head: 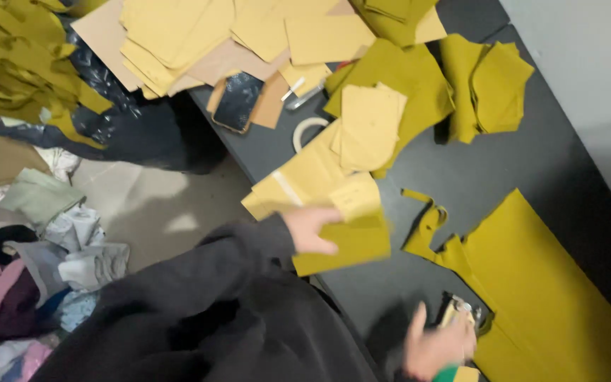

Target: The person uses a rotary cutter to cut a piece of mustard-yellow fabric on a dark table, following a paper pattern. They then use scissors to trim the edges of the cut fabric and stack the finished pieces.

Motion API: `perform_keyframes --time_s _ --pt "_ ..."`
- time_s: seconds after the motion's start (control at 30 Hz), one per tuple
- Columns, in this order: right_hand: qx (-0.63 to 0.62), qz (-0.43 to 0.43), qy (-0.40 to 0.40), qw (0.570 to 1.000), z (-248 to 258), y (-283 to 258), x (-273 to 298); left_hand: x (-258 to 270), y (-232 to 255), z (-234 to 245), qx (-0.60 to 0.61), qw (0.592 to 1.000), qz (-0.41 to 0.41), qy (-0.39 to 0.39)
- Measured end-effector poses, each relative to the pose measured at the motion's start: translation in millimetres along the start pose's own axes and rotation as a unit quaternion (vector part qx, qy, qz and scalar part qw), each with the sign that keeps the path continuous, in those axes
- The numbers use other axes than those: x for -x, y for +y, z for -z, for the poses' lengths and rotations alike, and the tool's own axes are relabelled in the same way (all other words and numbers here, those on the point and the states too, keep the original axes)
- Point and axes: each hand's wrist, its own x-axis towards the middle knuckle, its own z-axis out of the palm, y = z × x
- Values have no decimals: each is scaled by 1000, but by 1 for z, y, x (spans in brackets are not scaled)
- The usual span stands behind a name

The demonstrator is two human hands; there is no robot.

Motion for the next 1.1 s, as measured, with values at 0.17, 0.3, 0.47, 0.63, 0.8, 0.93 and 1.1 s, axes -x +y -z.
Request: perform_keyframes --time_s 0.17,0.3,0.47,0.63,0.8,0.93,1.1 --pt "-225 254 -87 937 -44 -229 -171 42 -4 113 129 972 110 163" --pt "-36 486 -96 868 -150 -357 -248 66 -2 160 254 895 190 314" --pt "135 549 -25 825 -228 -396 -275 97 -31 187 325 864 118 365" --pt "120 629 -145 754 -204 -403 -305 122 -47 189 549 740 138 363" --pt "-161 622 -238 728 -85 -397 -332 118 -46 204 579 751 114 296" --pt "-342 497 -280 747 -3 -339 -305 88 -44 204 605 744 94 268" --pt "-582 74 -541 603 -1 -200 -243 37 -36 182 607 749 65 257"
